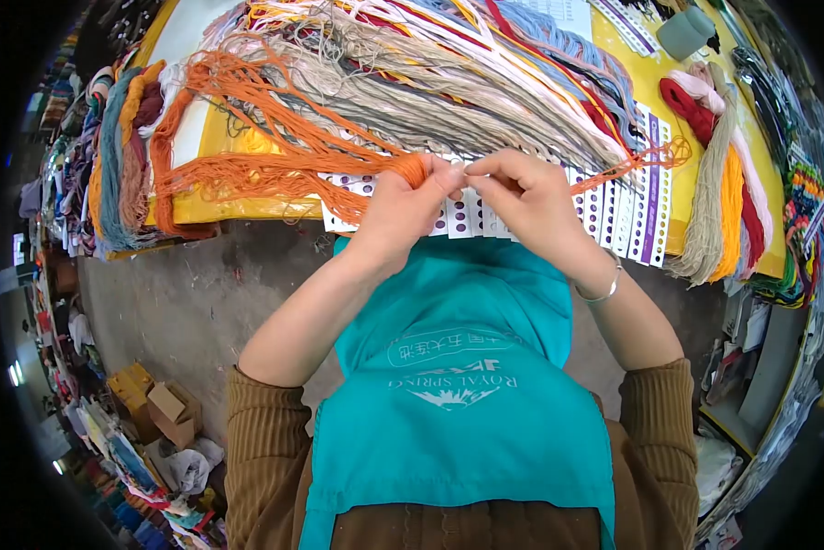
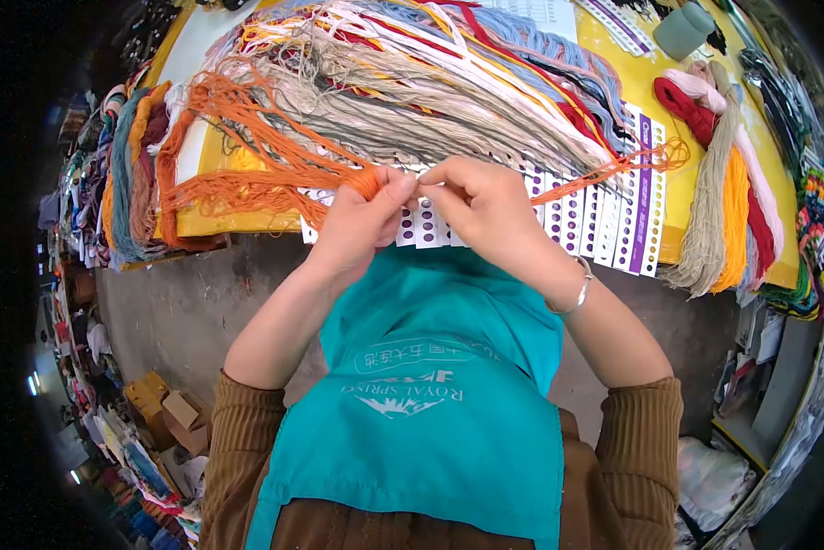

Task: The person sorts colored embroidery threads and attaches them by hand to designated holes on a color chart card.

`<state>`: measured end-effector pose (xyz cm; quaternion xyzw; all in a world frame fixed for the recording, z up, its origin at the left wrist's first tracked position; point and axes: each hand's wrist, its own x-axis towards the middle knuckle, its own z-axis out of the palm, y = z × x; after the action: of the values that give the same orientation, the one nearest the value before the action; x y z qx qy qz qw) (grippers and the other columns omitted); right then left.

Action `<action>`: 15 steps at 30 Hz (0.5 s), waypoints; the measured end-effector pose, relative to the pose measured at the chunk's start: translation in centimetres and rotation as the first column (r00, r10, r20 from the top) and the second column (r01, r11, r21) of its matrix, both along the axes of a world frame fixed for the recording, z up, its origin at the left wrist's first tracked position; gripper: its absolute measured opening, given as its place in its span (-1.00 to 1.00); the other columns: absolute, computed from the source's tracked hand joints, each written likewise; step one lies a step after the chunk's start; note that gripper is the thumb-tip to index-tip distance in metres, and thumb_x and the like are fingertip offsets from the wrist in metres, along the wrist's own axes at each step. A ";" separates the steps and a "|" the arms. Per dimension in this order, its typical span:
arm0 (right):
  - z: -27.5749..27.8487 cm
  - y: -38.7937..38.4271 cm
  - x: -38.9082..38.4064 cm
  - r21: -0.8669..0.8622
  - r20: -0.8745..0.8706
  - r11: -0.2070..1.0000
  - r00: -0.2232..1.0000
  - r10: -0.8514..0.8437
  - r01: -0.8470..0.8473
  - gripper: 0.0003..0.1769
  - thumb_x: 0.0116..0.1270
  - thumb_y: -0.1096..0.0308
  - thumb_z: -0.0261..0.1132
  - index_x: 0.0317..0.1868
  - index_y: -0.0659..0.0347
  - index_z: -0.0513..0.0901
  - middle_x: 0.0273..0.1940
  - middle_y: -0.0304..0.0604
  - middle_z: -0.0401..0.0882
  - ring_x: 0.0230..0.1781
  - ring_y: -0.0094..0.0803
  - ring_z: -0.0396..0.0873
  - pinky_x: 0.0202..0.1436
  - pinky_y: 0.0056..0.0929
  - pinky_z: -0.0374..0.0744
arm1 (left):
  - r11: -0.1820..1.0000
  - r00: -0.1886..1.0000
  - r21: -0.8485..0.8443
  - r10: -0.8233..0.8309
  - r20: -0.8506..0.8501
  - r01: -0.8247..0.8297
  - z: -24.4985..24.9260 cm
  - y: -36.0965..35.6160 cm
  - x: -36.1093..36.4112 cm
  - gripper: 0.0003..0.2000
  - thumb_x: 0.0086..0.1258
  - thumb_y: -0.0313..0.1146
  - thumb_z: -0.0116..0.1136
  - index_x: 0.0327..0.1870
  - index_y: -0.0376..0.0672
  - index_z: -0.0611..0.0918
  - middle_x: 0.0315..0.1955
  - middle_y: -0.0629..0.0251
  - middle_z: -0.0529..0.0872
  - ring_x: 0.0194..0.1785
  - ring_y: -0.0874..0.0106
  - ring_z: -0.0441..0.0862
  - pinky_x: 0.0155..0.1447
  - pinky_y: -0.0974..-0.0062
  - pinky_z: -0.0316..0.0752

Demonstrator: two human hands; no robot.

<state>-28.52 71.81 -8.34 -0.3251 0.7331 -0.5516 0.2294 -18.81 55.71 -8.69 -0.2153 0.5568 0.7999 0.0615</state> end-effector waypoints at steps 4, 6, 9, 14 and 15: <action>-3.0 -0.4 -1.6 0.015 -0.067 0.989 0.987 -0.144 0.145 -0.90 0.29 0.46 0.31 -0.27 0.33 0.66 -0.47 -0.19 0.62 -0.49 -0.60 0.50 -0.40 -0.54 0.47 | 0.988 0.980 0.070 0.126 0.157 -0.138 0.4 0.0 0.0 -0.67 0.53 -0.21 0.01 0.09 -0.27 0.57 -0.31 0.37 0.66 -0.64 0.71 0.18 -0.57 0.66 0.05; -4.2 -0.2 -2.1 0.075 -0.096 0.987 0.986 -0.133 0.140 -0.91 0.33 0.46 0.29 -0.24 0.33 0.65 -0.48 -0.33 0.56 -0.46 -0.70 0.42 -0.40 -0.62 0.41 | 0.985 0.970 0.075 0.141 0.197 -0.158 1.1 0.4 -0.3 -0.64 0.52 -0.23 -0.01 0.16 -0.30 0.55 -0.26 0.33 0.68 -0.65 0.69 0.18 -0.57 0.65 0.06; -3.6 -0.3 -2.0 0.067 -0.087 0.988 0.987 -0.134 0.140 -0.90 0.32 0.46 0.30 -0.27 0.34 0.63 -0.48 -0.34 0.56 -0.46 -0.71 0.41 -0.40 -0.64 0.41 | 0.995 0.966 0.045 0.072 0.247 -0.086 1.4 0.6 -0.6 -0.64 0.50 -0.28 0.00 0.18 -0.33 0.53 -0.20 0.26 0.70 -0.63 0.67 0.23 -0.55 0.64 0.13; -4.1 -0.2 -2.6 0.033 0.054 0.992 0.991 -0.125 0.123 -0.89 0.26 0.44 0.29 -0.31 0.34 0.64 -0.42 -0.20 0.66 -0.43 -0.60 0.54 -0.30 -0.54 0.53 | 0.936 0.997 -0.346 -0.074 0.008 0.072 -2.4 1.0 -2.0 -0.66 0.41 -0.38 0.11 0.13 -0.38 0.52 -0.31 0.31 0.68 -0.47 0.66 0.45 -0.39 0.61 0.37; -4.1 -0.1 -2.6 0.025 0.054 0.993 0.991 -0.119 0.118 -0.89 0.26 0.45 0.29 -0.30 0.34 0.64 -0.41 -0.20 0.66 -0.42 -0.60 0.54 -0.29 -0.54 0.53 | 0.894 0.996 -0.439 -0.094 -0.001 0.083 -2.6 1.0 -2.2 -0.67 0.38 -0.40 0.14 0.10 -0.38 0.52 -0.34 0.33 0.67 -0.43 0.65 0.48 -0.35 0.60 0.40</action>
<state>-31.12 71.68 -12.44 -0.2630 0.7503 -0.5652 0.2200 -21.03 56.67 -11.33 -0.1891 0.7325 0.6527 0.0415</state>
